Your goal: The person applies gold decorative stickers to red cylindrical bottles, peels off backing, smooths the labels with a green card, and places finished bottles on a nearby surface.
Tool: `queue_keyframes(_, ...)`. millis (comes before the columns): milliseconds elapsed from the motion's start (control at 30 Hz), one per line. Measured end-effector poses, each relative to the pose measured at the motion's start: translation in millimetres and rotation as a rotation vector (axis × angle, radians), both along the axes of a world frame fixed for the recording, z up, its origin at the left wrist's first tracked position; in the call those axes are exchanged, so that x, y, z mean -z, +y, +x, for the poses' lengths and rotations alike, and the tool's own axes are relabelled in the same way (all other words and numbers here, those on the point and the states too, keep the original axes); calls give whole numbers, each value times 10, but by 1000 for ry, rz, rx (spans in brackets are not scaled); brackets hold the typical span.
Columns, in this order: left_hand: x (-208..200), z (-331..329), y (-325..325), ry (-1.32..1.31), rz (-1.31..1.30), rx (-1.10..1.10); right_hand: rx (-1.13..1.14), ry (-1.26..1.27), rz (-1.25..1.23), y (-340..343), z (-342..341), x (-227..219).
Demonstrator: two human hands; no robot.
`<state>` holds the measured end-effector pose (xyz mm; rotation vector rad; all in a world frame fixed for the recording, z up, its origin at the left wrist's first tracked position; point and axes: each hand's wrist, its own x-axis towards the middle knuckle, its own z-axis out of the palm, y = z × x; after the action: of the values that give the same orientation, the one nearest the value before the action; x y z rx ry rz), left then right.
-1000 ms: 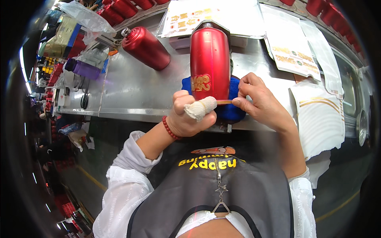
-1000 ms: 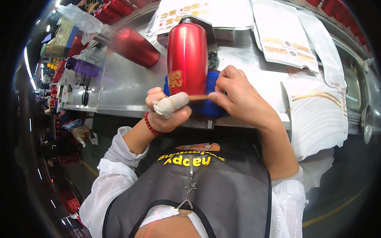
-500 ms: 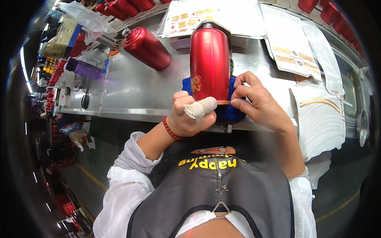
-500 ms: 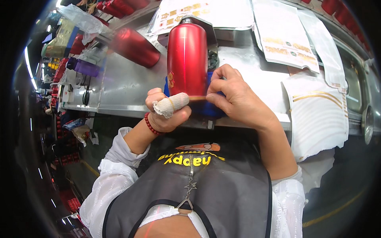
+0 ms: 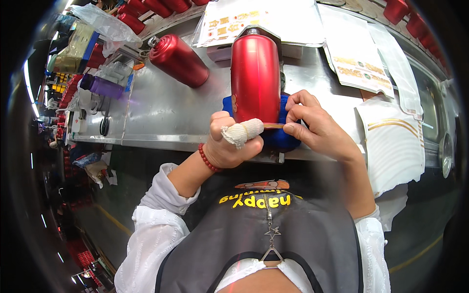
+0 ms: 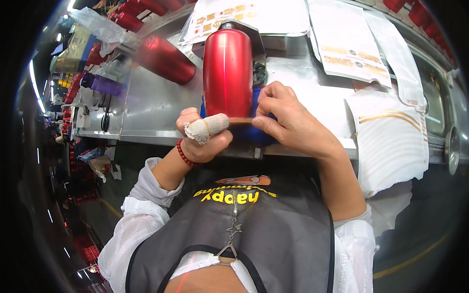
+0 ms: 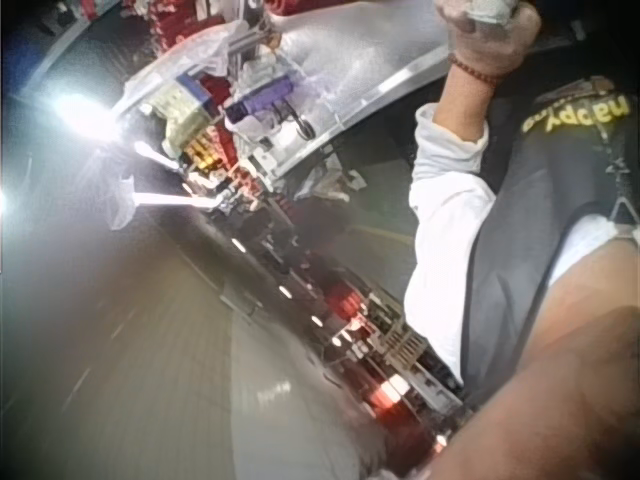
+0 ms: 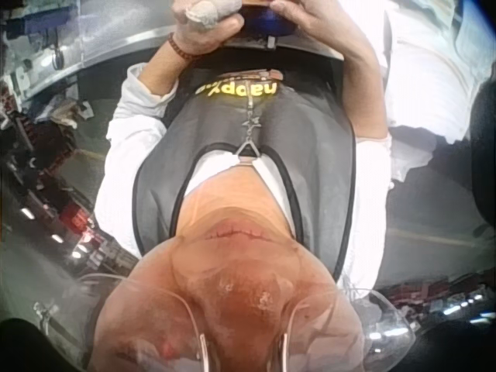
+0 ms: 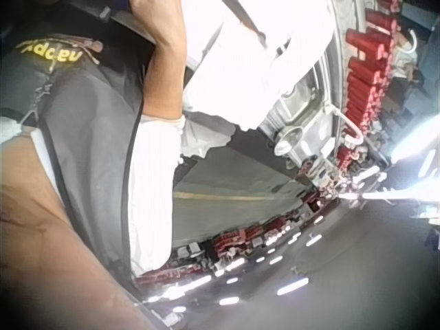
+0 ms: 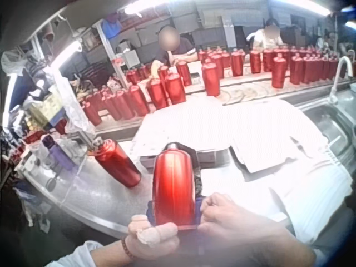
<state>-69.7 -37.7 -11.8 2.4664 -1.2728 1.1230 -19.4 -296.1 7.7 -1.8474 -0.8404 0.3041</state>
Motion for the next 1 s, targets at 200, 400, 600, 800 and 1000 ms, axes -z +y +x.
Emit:
queue_keyframes(200,-6,93,-90,51,11,71,26,26,-39,-18,3,-7)
queue_keyframes(400,-5,2,1,7,-3,1,38,-2,-30,21,-12,9)
queue_keyframes(600,-60,38,-51,-6,20,68,51,-50,-69,16,-6,15)
queue_keyframes(800,-242,72,-278,40,97,-114,141,-27,-68,-20,-31,101)
queue_keyframes(1000,-65,-91,-41,274,-331,-222,200,-108,33,65,-178,66)
